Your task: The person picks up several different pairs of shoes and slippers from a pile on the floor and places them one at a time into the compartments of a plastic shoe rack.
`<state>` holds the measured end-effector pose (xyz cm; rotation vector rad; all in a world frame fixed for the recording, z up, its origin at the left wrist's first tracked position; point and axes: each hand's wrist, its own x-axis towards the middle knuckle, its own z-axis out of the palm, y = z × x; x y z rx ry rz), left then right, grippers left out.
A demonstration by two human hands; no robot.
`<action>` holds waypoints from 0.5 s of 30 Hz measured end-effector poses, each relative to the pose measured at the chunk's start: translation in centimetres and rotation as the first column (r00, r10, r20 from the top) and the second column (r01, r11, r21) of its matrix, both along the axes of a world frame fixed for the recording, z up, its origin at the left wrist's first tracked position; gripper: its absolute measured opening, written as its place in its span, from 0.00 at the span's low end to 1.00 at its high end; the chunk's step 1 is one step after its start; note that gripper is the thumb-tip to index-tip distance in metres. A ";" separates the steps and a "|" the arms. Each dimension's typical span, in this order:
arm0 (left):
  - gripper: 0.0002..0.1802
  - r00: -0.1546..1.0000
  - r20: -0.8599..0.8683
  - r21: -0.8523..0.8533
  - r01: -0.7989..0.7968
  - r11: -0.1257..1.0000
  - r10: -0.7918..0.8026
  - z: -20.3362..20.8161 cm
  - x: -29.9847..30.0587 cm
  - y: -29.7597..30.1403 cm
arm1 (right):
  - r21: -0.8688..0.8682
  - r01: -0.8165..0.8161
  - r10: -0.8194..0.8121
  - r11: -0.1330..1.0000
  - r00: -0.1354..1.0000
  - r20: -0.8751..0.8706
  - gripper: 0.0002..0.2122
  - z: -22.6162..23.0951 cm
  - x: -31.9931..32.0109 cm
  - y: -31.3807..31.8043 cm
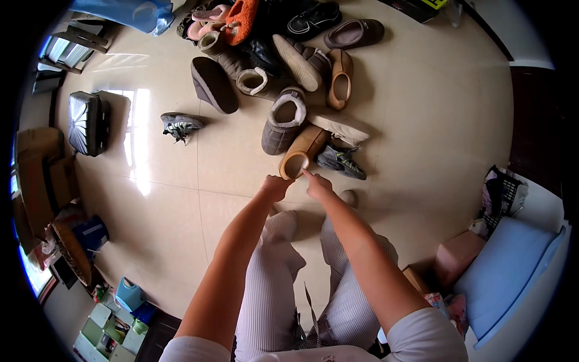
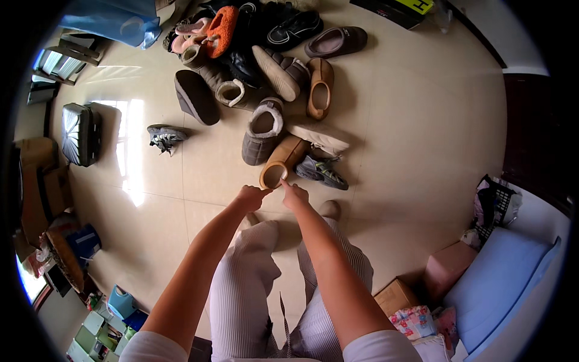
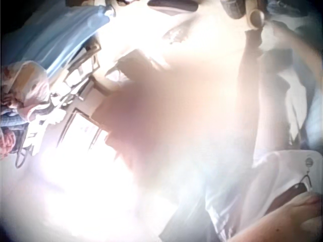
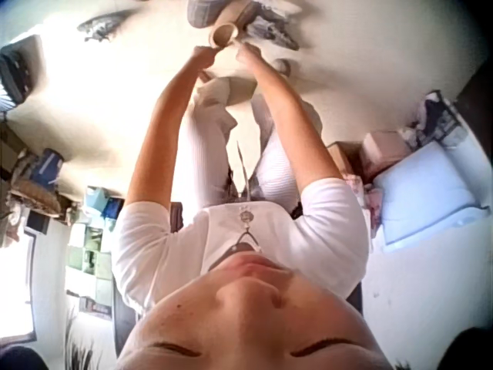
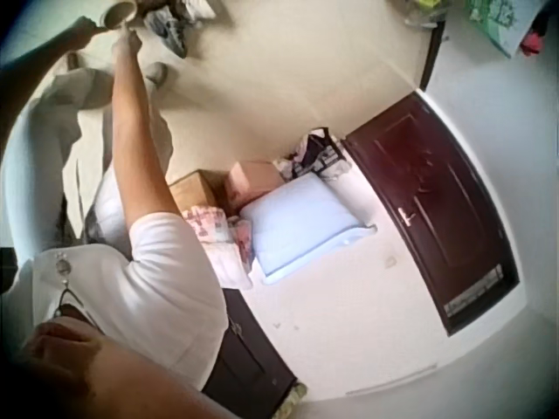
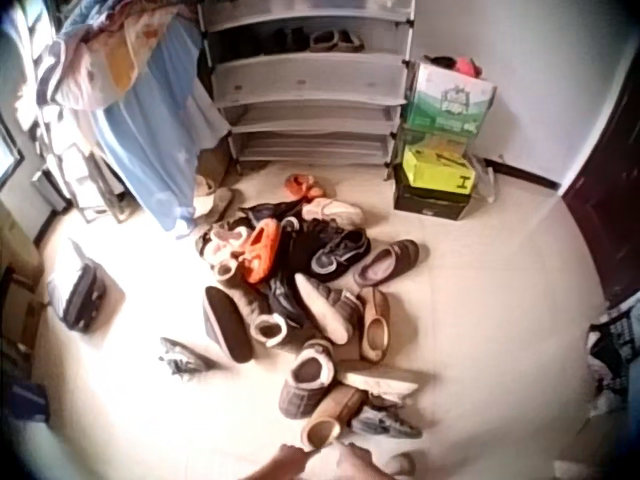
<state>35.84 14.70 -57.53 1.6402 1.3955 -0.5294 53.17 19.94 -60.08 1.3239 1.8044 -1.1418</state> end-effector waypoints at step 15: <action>0.11 0.927 0.146 0.098 -0.362 0.927 0.346 -1.7 2.0 -4.0 | 0.014 -0.146 0.147 0.989 0.975 -0.165 0.15 1.4 -0.4 1.3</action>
